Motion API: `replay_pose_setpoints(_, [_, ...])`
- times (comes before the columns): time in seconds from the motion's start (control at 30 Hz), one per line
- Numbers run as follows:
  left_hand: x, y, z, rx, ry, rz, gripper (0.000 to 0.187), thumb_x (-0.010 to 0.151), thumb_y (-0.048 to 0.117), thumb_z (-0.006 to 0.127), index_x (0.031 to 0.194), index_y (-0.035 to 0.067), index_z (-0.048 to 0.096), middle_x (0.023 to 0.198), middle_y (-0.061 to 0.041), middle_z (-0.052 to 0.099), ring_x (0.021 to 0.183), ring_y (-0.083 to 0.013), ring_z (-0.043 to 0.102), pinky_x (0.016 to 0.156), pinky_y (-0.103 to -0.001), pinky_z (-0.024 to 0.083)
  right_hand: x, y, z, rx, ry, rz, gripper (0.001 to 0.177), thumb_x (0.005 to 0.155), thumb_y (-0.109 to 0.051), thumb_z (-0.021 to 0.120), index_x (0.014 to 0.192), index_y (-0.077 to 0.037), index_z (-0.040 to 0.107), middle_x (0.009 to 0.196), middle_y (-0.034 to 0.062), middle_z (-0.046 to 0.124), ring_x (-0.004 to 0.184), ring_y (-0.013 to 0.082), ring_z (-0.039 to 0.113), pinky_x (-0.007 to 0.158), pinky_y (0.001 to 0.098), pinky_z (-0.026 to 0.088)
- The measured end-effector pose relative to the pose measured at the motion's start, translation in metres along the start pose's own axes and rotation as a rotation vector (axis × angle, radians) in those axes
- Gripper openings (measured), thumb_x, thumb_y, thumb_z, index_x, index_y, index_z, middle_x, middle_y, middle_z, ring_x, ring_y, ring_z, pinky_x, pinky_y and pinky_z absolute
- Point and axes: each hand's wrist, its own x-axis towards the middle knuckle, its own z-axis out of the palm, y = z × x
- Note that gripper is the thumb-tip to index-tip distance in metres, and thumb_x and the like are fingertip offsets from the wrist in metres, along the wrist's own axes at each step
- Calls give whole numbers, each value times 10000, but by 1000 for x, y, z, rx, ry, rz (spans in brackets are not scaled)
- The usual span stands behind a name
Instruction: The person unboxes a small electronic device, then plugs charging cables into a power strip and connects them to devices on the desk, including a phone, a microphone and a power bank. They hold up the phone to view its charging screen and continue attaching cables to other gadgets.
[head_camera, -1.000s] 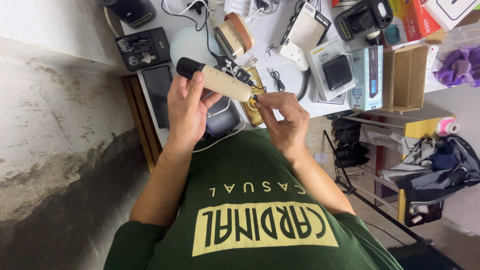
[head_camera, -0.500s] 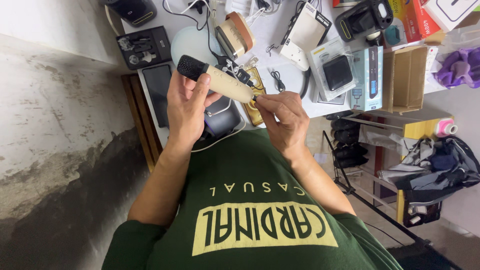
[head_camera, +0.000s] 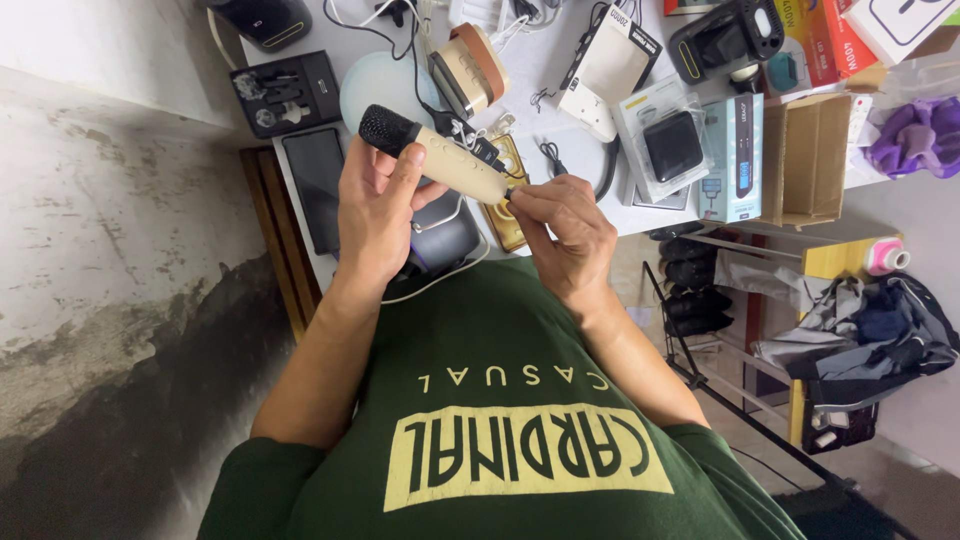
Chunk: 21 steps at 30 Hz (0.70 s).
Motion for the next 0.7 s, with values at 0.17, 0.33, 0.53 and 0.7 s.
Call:
replay_pose_setpoints(0.17, [3,8,-3,4,7,11,294,1058,136,628,1303,30,506,1209,-79,662,1127,-194,686,946,-400,643,3,-2,0,37,-43,45,270,871,93,819,1081,-26,698,1048,85,725,967,243,682,905,347,530])
replay_pose_setpoints(0.33, [9,11,-10,50,-74,136,348,1054,107,677,1337,35,488,1237,-89,638,1189,-205,682,999,-402,618,14,-1,-3,190,-190,261,478,877,-31,856,1269,-5,585,1202,111,676,1065,242,698,964,347,554])
replay_pose_setpoints(0.53, [13,-5,-6,69,-219,238,367,1074,-41,704,1352,6,468,1208,-67,568,1214,-178,639,1052,-354,574,34,0,-13,119,-277,142,625,903,-148,860,1421,12,549,1295,157,671,1160,288,690,1022,390,548])
replay_pose_setpoints(0.7, [15,-17,7,107,-361,225,461,1024,-78,701,1391,22,440,1311,-107,603,1255,-192,620,1100,-368,559,29,5,-14,21,-319,237,547,891,-193,867,1345,-3,628,1153,164,699,1038,286,686,907,377,545])
